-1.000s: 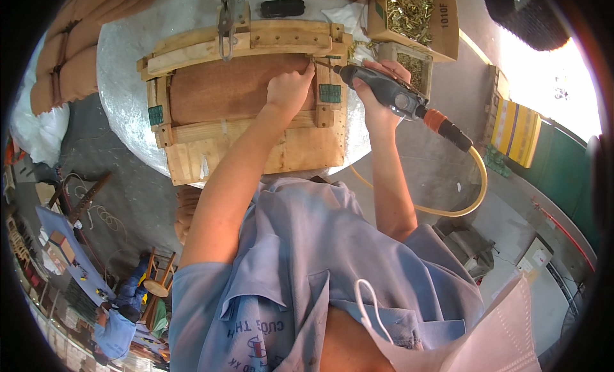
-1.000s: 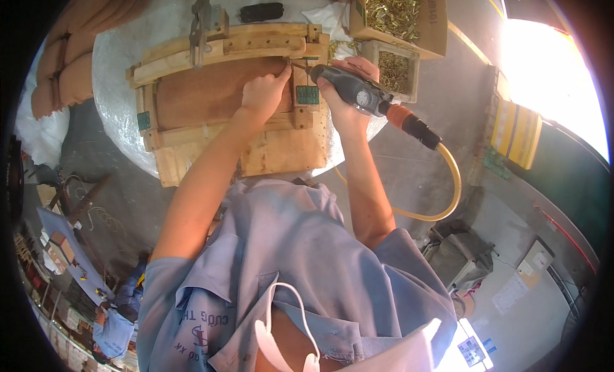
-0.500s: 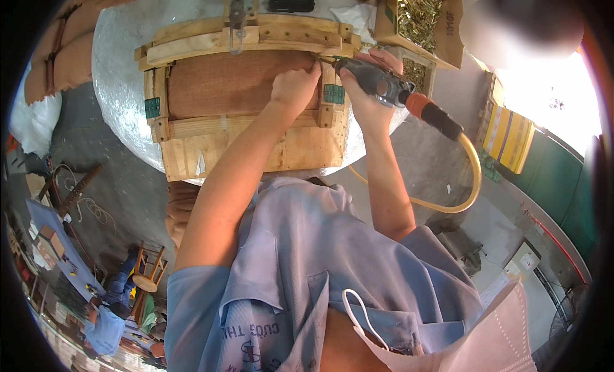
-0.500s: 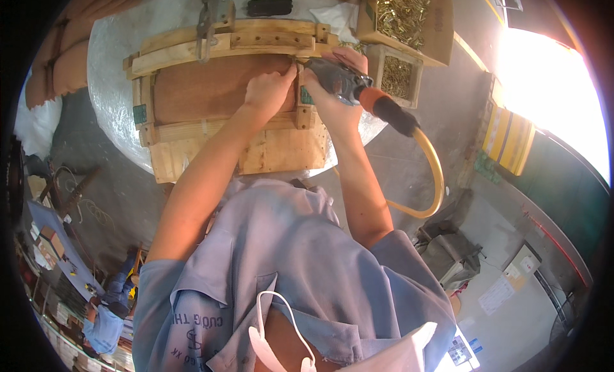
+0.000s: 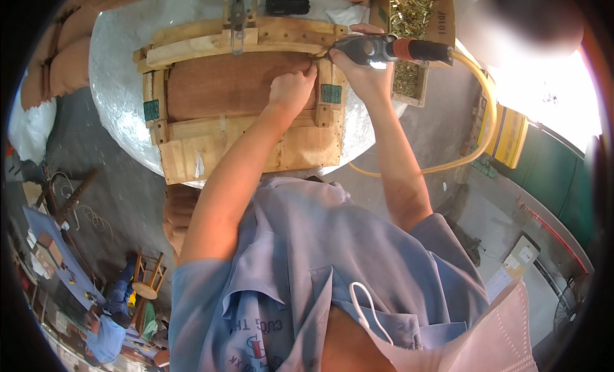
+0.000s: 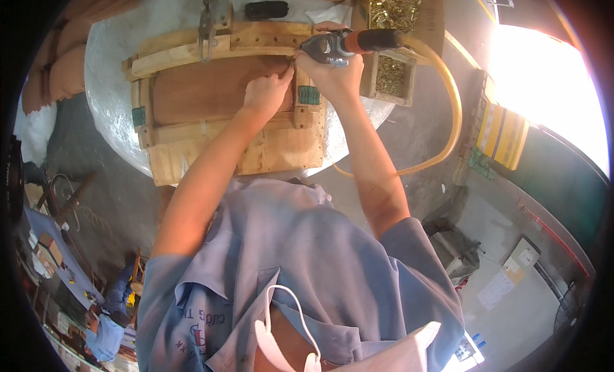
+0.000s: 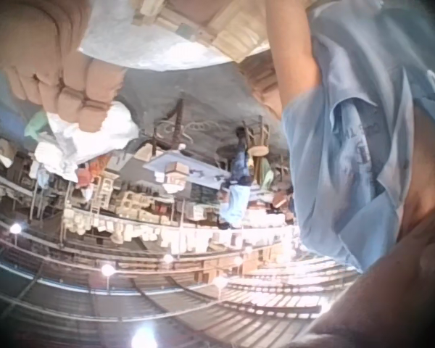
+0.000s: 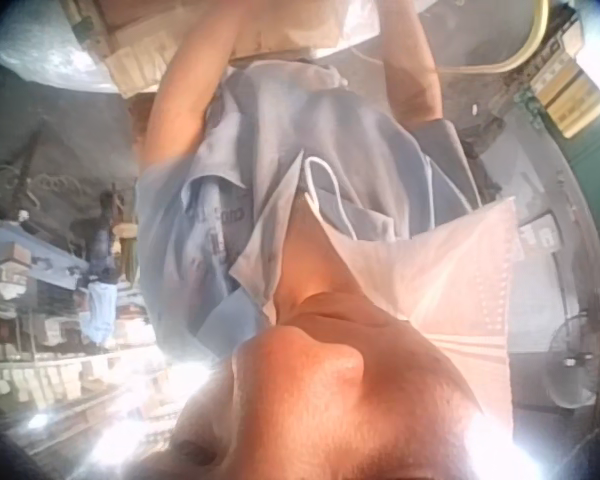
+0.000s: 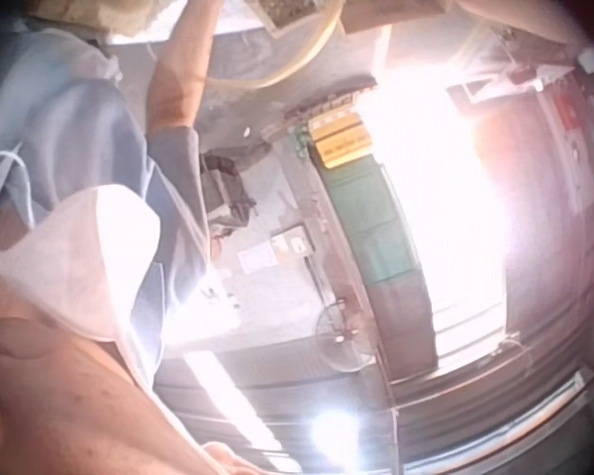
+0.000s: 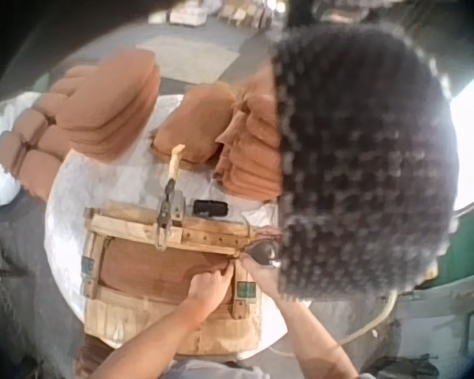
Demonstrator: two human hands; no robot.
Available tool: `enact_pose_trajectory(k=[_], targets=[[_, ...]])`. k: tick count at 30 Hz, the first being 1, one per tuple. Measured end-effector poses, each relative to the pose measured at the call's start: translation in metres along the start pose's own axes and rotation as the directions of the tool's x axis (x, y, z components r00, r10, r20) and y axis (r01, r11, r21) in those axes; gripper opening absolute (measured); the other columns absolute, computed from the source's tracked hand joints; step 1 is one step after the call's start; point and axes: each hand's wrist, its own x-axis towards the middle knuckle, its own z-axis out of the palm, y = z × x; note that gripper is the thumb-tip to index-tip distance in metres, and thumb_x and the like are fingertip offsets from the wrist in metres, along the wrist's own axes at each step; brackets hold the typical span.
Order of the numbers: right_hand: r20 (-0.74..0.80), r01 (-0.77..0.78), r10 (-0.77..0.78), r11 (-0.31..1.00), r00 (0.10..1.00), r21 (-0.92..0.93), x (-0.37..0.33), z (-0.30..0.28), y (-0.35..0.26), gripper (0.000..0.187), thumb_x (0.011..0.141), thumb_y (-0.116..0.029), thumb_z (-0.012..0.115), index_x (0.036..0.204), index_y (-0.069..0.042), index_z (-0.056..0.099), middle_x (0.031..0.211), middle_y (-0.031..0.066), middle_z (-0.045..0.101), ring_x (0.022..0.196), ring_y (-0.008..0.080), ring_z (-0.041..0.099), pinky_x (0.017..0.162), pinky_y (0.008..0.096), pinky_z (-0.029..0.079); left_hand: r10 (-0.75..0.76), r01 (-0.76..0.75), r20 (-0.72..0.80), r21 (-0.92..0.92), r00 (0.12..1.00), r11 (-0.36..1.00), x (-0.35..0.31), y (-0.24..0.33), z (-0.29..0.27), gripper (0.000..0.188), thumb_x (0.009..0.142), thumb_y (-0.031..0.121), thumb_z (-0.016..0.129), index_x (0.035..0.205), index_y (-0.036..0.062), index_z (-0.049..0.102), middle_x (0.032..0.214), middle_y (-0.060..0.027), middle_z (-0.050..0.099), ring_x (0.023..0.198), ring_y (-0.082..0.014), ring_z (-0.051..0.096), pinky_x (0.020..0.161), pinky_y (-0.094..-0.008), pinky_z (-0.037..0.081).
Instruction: The person places a brown fabric piece into a wooden jig, secures it with a clamp, and uses a pneumatic drill to fasten screws at multiple points. After fastening, the person removes the fabric piece and repeats the process with another piece.
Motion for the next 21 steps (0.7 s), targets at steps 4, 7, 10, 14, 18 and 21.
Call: enact_pose_trajectory(k=[4, 7, 10, 14, 18, 21], targets=[[-0.049, -0.033, 0.033, 0.999, 0.998, 0.013, -0.025, -0.015, -0.004, 0.058, 0.078, -0.005, 0.091, 0.128, -0.002, 0.062, 0.113, 0.0128, 0.078, 0.109, 0.0176, 0.074, 0.099, 0.0361, 0.059, -0.083, -0.002, -0.202, -0.387, 0.976, 0.922, -0.018, -0.018, -0.001, 0.054, 0.104, 0.011, 0.057, 0.158, 0.0118, 0.055, 0.092, -0.0144, 0.077, 0.083, -0.0283, 0.078, 0.071, -0.0426, 0.064], [-0.187, -0.02, 0.05, 0.987, 0.981, 0.159, -0.078, -0.036, -0.017, 0.062, 0.078, -0.004, 0.089, 0.132, -0.003, 0.059, 0.117, 0.0135, 0.075, 0.11, 0.0201, 0.072, 0.099, 0.0366, 0.058, -0.24, 0.357, 0.406, -0.907, 0.882, -0.225, -0.05, -0.03, -0.048, 0.048, 0.112, 0.016, 0.049, 0.159, 0.0049, 0.052, 0.107, -0.0195, 0.077, 0.096, -0.0321, 0.076, 0.086, -0.0462, 0.065], [-0.222, -0.13, 0.204, 0.943, 0.953, 0.308, -0.13, -0.055, -0.049, 0.065, 0.079, -0.003, 0.086, 0.136, -0.003, 0.055, 0.121, 0.0154, 0.073, 0.113, 0.0232, 0.071, 0.102, 0.0388, 0.057, -0.222, 0.144, 0.416, -0.685, 0.882, -0.714, -0.091, -0.024, -0.056, 0.049, 0.114, 0.021, 0.048, 0.159, -0.0003, 0.05, 0.13, -0.0232, 0.069, 0.119, -0.0352, 0.07, 0.108, -0.0475, 0.059], [-0.199, -0.126, 0.267, 0.84, 0.943, 0.528, -0.184, -0.065, -0.068, 0.066, 0.08, -0.002, 0.084, 0.139, -0.004, 0.052, 0.124, 0.0165, 0.073, 0.114, 0.0255, 0.07, 0.104, 0.0397, 0.057, -0.098, 0.143, 0.347, -0.605, 0.933, -0.783, -0.126, -0.005, -0.059, 0.051, 0.112, 0.012, 0.048, 0.161, 0.0005, 0.047, 0.152, -0.0233, 0.059, 0.142, -0.0341, 0.059, 0.119, -0.046, 0.053], [-0.22, -0.026, 0.166, 0.849, 0.961, 0.528, -0.219, -0.064, -0.073, 0.065, 0.082, -0.002, 0.085, 0.139, -0.005, 0.053, 0.125, 0.0166, 0.072, 0.116, 0.0253, 0.07, 0.104, 0.0408, 0.057, -0.043, 0.18, 0.288, -0.701, 0.957, -0.69, -0.148, 0.012, -0.063, 0.052, 0.11, 0.001, 0.048, 0.162, 0.0005, 0.047, 0.154, -0.0215, 0.06, 0.142, -0.0335, 0.06, 0.119, -0.0449, 0.055], [-0.256, 0.017, 0.14, 0.849, 0.957, 0.528, -0.238, -0.062, -0.077, 0.065, 0.083, -0.002, 0.086, 0.139, -0.005, 0.053, 0.126, 0.0169, 0.072, 0.116, 0.0255, 0.071, 0.104, 0.0411, 0.058, -0.019, 0.193, 0.28, -0.707, 0.96, -0.68, -0.161, 0.018, -0.063, 0.05, 0.111, -0.002, 0.05, 0.161, 0.0001, 0.049, 0.149, -0.0211, 0.064, 0.136, -0.0328, 0.066, 0.115, -0.0426, 0.06]])
